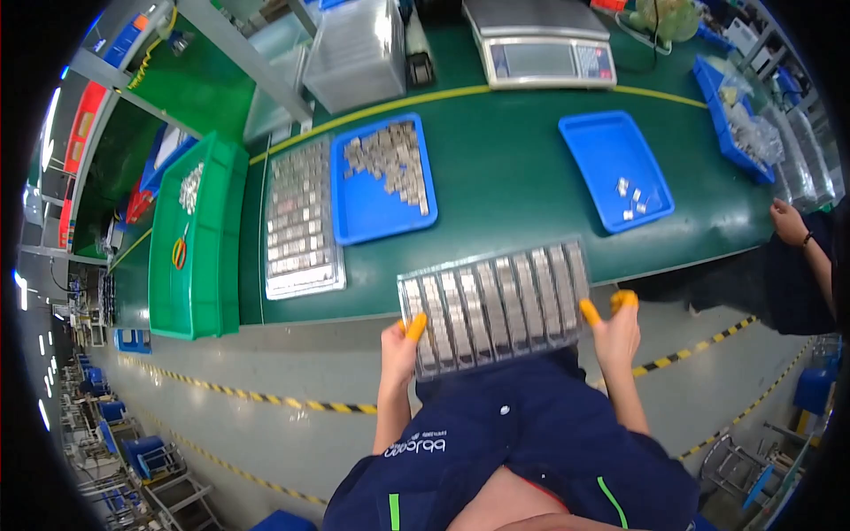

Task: The person sorts electronic components into plastic trays and blue bins by hand at an assembly line station.

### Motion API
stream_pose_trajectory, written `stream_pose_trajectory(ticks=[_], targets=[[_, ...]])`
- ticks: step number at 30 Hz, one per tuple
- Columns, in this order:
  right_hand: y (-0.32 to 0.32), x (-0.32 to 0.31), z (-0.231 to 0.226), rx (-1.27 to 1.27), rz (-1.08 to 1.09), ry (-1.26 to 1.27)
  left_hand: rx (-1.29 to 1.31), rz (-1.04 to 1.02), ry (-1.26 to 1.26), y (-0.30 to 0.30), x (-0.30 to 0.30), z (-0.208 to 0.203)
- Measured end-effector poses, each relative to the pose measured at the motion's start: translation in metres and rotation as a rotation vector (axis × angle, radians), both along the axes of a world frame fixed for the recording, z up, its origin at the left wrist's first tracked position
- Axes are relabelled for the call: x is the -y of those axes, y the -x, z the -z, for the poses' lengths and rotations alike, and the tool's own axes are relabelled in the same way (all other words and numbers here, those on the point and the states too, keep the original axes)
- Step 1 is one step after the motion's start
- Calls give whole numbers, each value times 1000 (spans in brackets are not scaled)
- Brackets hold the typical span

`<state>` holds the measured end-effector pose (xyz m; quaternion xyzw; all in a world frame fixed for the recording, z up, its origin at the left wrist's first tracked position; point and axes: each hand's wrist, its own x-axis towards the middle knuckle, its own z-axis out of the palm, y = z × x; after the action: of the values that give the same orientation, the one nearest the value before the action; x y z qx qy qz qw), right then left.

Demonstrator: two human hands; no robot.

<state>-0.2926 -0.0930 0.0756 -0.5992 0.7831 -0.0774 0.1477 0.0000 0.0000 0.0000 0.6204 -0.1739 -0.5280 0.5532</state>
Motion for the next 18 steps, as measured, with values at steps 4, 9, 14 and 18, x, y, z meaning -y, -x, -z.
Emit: stream_pose_trajectory(ticks=[4,9,14,18], targets=[[33,7,41,1056,-6,-24,-6,103,45,11,14,-10],[27,5,11,1410,191,-235,66,111,136,4,13,-34],[-27,59,-37,1400,31,-217,90,-76,240,-30,18,-52],[-118,147,-63,1148,-446,-337,31,-382,317,-61,12,-55]])
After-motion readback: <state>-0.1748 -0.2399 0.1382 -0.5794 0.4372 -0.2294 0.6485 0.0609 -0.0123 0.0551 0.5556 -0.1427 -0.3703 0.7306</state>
